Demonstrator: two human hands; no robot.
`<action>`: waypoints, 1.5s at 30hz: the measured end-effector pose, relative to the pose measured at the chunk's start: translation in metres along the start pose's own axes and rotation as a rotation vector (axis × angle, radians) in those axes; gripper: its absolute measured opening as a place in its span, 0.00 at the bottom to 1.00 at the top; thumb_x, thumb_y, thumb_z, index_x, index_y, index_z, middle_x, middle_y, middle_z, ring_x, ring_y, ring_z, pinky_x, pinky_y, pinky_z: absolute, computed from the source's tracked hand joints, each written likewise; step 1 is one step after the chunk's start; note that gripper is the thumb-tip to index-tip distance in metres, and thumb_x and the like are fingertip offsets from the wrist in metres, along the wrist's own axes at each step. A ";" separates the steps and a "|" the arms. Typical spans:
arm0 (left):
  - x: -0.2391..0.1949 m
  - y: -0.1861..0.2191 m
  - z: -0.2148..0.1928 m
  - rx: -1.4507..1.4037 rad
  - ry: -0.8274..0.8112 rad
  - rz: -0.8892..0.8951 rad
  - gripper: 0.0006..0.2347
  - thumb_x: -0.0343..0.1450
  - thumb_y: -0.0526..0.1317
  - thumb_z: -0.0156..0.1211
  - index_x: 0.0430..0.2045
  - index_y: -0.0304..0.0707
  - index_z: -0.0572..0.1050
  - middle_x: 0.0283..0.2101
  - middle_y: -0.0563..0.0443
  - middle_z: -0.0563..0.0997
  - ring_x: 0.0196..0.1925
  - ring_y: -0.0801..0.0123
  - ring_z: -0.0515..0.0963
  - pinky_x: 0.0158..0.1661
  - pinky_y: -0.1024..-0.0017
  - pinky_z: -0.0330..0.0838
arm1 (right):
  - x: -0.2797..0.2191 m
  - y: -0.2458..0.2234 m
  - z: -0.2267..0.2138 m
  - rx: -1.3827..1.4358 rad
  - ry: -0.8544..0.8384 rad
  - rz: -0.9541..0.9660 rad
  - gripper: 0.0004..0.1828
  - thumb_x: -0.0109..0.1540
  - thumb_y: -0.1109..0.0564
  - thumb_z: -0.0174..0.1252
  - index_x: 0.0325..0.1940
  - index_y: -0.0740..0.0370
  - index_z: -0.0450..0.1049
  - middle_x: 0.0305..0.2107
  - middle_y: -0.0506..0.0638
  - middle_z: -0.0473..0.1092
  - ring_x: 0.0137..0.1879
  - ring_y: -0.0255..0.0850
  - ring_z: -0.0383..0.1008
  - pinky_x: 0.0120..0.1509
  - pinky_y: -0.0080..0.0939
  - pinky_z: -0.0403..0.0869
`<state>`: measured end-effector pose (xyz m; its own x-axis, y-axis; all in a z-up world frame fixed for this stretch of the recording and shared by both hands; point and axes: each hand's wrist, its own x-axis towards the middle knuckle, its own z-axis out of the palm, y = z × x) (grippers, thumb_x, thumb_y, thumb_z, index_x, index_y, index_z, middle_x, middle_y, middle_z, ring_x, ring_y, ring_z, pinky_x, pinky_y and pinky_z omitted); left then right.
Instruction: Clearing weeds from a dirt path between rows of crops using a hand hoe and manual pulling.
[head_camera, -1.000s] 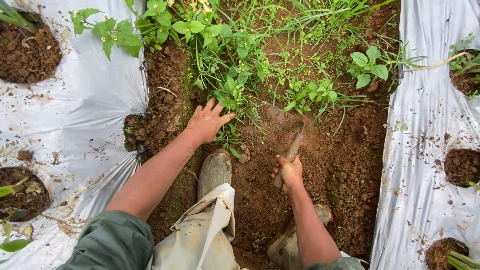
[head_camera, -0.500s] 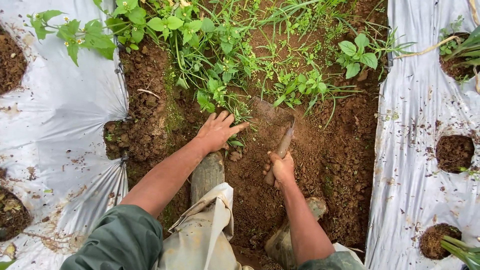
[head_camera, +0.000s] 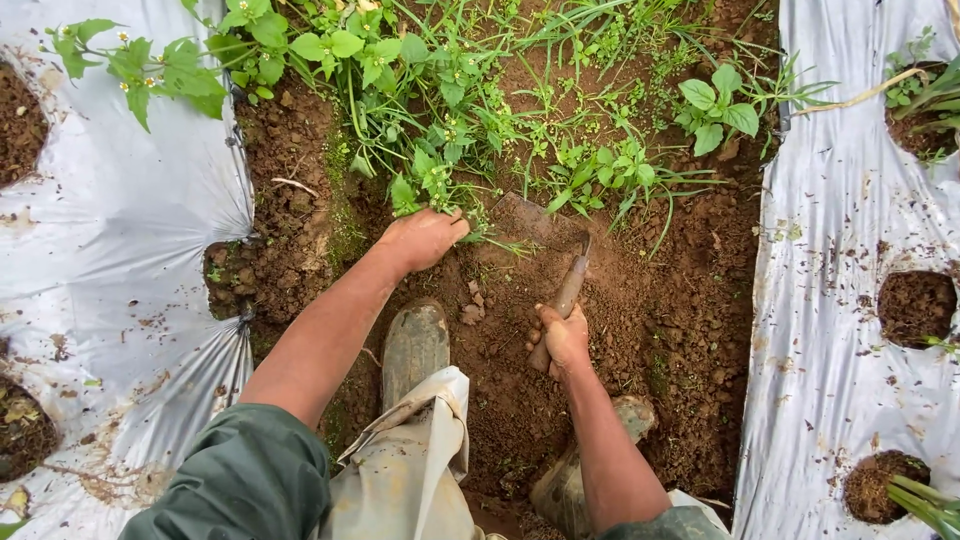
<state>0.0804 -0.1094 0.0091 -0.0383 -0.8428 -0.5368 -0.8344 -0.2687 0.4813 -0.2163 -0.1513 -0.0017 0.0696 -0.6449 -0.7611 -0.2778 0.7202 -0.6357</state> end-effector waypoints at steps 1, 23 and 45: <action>0.000 -0.007 -0.002 0.001 -0.001 -0.004 0.09 0.79 0.33 0.44 0.50 0.39 0.73 0.37 0.47 0.79 0.41 0.59 0.83 0.51 0.58 0.78 | -0.002 -0.001 0.000 0.001 -0.004 0.002 0.12 0.61 0.63 0.58 0.43 0.59 0.62 0.18 0.50 0.62 0.17 0.39 0.66 0.19 0.45 0.71; -0.010 -0.043 0.005 0.161 0.115 -0.011 0.13 0.74 0.28 0.45 0.51 0.40 0.70 0.53 0.37 0.77 0.48 0.46 0.84 0.44 0.54 0.83 | 0.003 -0.001 -0.002 0.001 0.003 0.012 0.11 0.61 0.63 0.59 0.44 0.59 0.63 0.18 0.50 0.62 0.17 0.39 0.66 0.20 0.46 0.71; -0.030 0.107 -0.031 0.082 -0.112 0.057 0.27 0.71 0.30 0.63 0.67 0.49 0.65 0.69 0.39 0.64 0.74 0.46 0.60 0.68 0.49 0.63 | -0.004 -0.008 0.006 0.010 0.020 0.034 0.09 0.62 0.63 0.58 0.42 0.61 0.64 0.19 0.52 0.64 0.18 0.39 0.67 0.20 0.45 0.73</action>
<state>0.0092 -0.1276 0.0986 -0.1443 -0.7968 -0.5867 -0.8709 -0.1792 0.4576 -0.2084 -0.1530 0.0059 0.0409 -0.6254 -0.7793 -0.2703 0.7439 -0.6112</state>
